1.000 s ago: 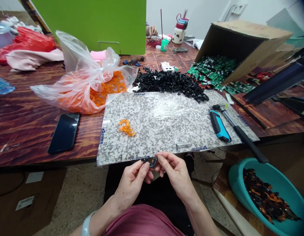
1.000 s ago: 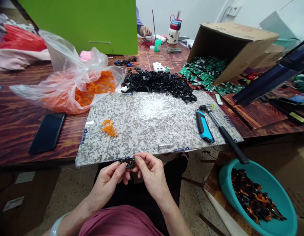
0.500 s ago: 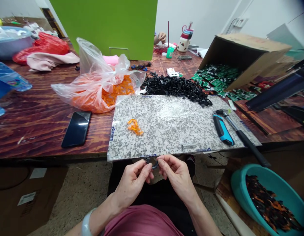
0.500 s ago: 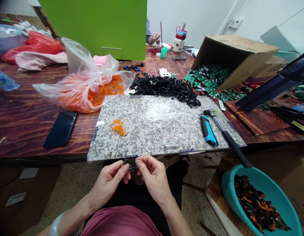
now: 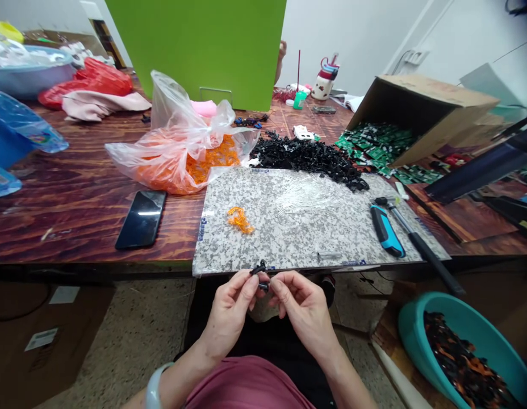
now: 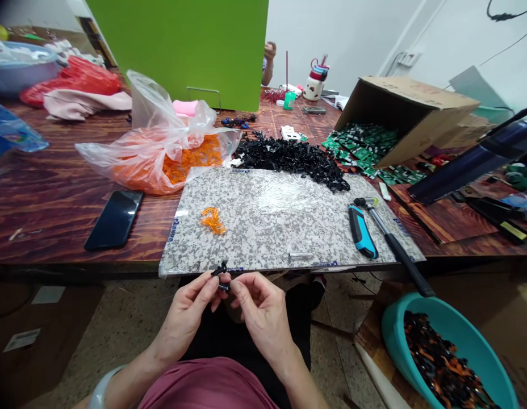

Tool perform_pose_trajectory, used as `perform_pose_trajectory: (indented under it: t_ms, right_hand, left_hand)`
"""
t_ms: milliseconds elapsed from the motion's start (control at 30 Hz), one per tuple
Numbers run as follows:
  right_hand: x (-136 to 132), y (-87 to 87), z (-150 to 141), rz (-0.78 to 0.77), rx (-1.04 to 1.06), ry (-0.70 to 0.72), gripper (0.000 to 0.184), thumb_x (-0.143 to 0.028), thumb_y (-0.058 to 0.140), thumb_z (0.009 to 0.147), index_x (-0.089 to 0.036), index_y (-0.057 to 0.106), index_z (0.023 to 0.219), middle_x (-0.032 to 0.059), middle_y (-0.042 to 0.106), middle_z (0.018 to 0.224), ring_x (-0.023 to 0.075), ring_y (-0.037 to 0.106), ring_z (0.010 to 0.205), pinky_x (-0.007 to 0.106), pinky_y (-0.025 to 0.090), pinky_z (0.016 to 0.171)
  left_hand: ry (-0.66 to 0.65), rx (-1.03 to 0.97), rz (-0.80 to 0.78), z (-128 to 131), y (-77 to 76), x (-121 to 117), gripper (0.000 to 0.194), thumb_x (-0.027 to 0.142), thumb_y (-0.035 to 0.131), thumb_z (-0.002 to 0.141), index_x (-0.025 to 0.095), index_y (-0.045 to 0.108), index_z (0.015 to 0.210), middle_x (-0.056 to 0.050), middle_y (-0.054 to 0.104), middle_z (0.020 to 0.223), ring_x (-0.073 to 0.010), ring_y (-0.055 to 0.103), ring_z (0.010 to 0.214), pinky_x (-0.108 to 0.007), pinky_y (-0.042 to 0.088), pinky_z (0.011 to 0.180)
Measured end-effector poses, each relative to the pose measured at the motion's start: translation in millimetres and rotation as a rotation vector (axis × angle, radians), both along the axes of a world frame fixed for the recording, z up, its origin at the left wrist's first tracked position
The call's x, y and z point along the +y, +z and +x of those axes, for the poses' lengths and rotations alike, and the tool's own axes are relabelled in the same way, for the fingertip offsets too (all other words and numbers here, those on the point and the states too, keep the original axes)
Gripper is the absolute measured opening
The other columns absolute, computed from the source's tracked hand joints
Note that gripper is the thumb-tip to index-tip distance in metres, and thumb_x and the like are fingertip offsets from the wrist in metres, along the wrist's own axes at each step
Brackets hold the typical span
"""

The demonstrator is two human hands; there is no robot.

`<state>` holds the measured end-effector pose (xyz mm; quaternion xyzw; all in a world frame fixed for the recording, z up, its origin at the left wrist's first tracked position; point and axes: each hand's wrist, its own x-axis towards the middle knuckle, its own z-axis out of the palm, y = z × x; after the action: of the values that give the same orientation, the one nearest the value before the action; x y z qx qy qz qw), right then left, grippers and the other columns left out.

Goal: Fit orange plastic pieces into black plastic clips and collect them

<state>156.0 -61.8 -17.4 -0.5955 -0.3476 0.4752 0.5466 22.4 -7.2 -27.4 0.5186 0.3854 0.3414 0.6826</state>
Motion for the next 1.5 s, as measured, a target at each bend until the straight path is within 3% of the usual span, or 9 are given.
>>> perform_pose_trajectory:
  t_ms: [133,233,367,633,867,1100,1267,1500]
  right_hand:
    - [4,8.3,15,0.039,-0.149,-0.005,0.023,-0.038,0.058,0.086,-0.017,0.066,0.092,0.0037,0.067,0.080,0.0105,0.058,0.062,0.020,0.046,0.054]
    - [8,15.0,21,0.056,-0.192,0.089,0.025,-0.036,0.056,0.087,-0.019,0.066,0.103,0.0051,0.068,0.094,0.0141,0.062,0.076,0.024,0.049,0.065]
    - [12,17.7,25,0.074,-0.218,0.218,0.022,-0.032,0.056,0.087,-0.019,0.067,0.101,0.0046,0.068,0.097,0.0165,0.062,0.087,0.027,0.049,0.076]
    - [8,13.4,29,-0.028,-0.081,0.245,0.023,-0.036,0.057,0.086,-0.017,0.066,0.097,0.0020,0.065,0.079,0.0119,0.058,0.067,0.022,0.045,0.058]
    - [7,10.1,31,-0.123,0.002,0.261,0.027,-0.040,0.060,0.083,-0.015,0.064,0.094,0.0007,0.063,0.073,0.0091,0.052,0.059,0.020,0.042,0.053]
    - [5,11.9,26,-0.106,-0.197,0.216,0.024,-0.037,0.055,0.086,-0.015,0.061,0.079,-0.0010,0.055,0.064,0.0090,0.043,0.056,0.021,0.036,0.052]
    - [8,6.6,19,-0.103,-0.247,0.189,0.028,-0.038,0.052,0.088,-0.015,0.059,0.073,-0.0008,0.054,0.062,0.0089,0.042,0.053,0.022,0.035,0.051]
    - [11,0.1,32,-0.142,-0.041,0.268,0.035,-0.046,0.053,0.086,-0.014,0.062,0.075,-0.0019,0.054,0.059,0.0075,0.045,0.051,0.019,0.035,0.049]
  left_hand:
    - [-0.093,-0.004,-0.037,-1,5.2,2,0.028,0.037,0.049,0.090,0.014,0.064,0.084,-0.003,0.062,0.080,-0.0115,0.053,0.062,-0.022,0.043,0.055]
    - [-0.194,0.009,-0.062,-1,8.0,3,0.029,0.039,0.046,0.091,0.015,0.057,0.079,-0.002,0.060,0.072,-0.0123,0.055,0.059,-0.022,0.043,0.050]
    - [-0.287,0.053,-0.054,-1,8.4,6,0.029,0.039,0.043,0.092,0.016,0.055,0.080,0.000,0.059,0.067,-0.0104,0.053,0.054,-0.020,0.041,0.049]
    - [-0.235,0.072,-0.012,3,5.7,4,0.024,0.037,0.050,0.090,0.015,0.061,0.084,0.003,0.050,0.065,-0.0092,0.044,0.057,-0.020,0.039,0.053]
    - [-0.237,0.171,0.029,3,0.0,5,0.031,0.038,0.048,0.090,0.014,0.063,0.081,0.001,0.057,0.064,-0.0105,0.050,0.053,-0.022,0.040,0.050]
    - [-0.291,0.277,0.202,5,0.6,4,0.034,0.035,0.040,0.094,0.017,0.057,0.071,0.004,0.045,0.055,-0.0098,0.042,0.050,-0.021,0.035,0.050]
    - [-0.297,0.276,0.138,3,-5.8,4,0.034,0.037,0.041,0.094,0.017,0.056,0.070,0.005,0.042,0.055,-0.0096,0.038,0.050,-0.021,0.032,0.048]
    - [-0.291,0.210,-0.043,5,-6.2,5,0.036,0.043,0.039,0.093,0.018,0.052,0.072,0.007,0.035,0.056,-0.0095,0.031,0.049,-0.021,0.026,0.046]
